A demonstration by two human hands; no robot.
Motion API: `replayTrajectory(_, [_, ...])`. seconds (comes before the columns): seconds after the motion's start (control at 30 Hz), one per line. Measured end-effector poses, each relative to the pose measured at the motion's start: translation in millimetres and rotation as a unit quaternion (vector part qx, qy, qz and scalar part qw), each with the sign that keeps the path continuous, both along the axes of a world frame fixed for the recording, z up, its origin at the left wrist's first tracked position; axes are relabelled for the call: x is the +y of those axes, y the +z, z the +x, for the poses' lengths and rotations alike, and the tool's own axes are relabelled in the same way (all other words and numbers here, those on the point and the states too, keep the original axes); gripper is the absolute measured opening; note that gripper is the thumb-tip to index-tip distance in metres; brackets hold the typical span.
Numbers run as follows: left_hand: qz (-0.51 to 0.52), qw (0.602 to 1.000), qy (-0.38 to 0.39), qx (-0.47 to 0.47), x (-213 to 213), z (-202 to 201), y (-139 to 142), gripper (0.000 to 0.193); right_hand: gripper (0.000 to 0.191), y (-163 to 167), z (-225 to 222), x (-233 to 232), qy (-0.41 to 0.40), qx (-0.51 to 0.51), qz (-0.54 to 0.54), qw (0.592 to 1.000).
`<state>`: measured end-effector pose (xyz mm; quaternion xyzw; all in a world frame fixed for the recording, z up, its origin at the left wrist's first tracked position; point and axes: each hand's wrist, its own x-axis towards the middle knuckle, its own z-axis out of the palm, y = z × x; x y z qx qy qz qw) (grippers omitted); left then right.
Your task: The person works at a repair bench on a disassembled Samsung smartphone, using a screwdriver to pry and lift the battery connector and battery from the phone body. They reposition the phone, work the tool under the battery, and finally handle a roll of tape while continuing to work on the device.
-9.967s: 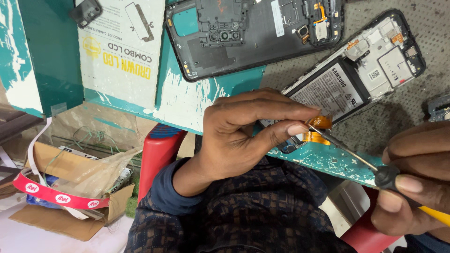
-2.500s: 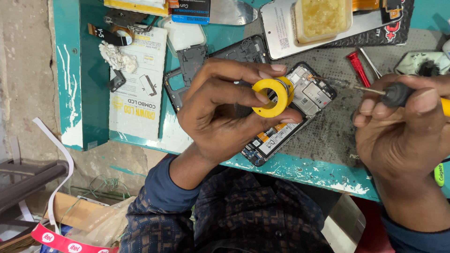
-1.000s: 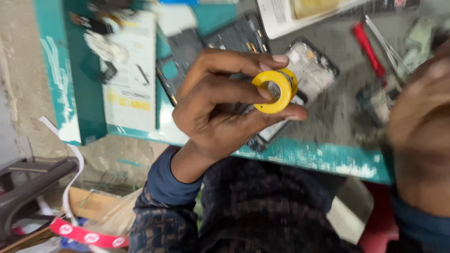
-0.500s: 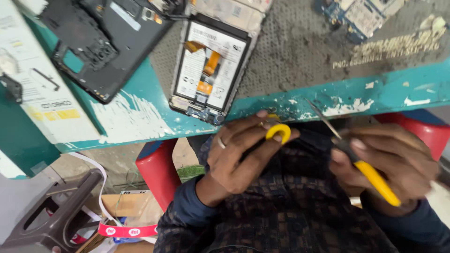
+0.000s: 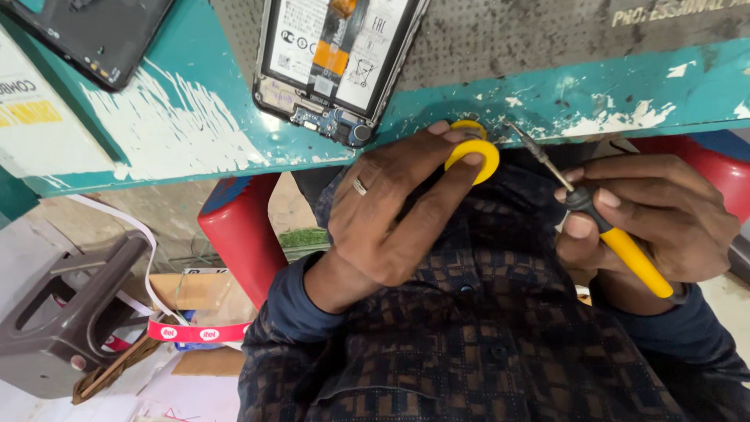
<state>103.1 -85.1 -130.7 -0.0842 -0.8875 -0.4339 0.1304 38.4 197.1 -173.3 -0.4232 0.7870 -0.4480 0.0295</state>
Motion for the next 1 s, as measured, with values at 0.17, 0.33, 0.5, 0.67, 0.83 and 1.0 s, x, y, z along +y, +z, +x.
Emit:
replayTrajectory(0.17, [-0.019, 0.999, 0.030, -0.024, 8.7, 1.3, 6.6, 0.028, 0.029, 1.9, -1.7, -15.1, -0.013, 0.037, -0.025, 0.999])
replayTrajectory(0.33, [-0.035, 0.998, 0.041, -0.034, 13.0, 0.7, 5.5, 0.031, 0.023, -1.8, 4.0, -13.1, -0.021, 0.025, -0.015, 0.999])
replayTrajectory(0.5, [-0.032, 0.997, 0.043, -0.048, 14.1, 0.4, 4.4, 0.032, 0.019, 2.8, -2.7, -20.0, -0.007, 0.047, -0.005, 0.999])
replayTrajectory(0.67, [-0.044, 0.997, 0.036, -0.053, 13.0, -2.3, 4.6, 0.033, 0.024, 12.1, -10.8, -19.8, 0.022, 0.050, 0.025, 0.998])
replayTrajectory(0.83, [-0.045, 0.997, 0.035, -0.054, 12.2, -2.9, 5.3, 0.034, 0.021, 12.8, 3.3, -3.2, 0.023, 0.041, 0.088, 0.995])
replayTrajectory(1.0, [-0.043, 0.997, 0.043, -0.048, 14.4, -1.6, 5.3, 0.034, 0.034, -36.2, 11.2, 15.3, -0.058, -0.172, -0.096, 0.979])
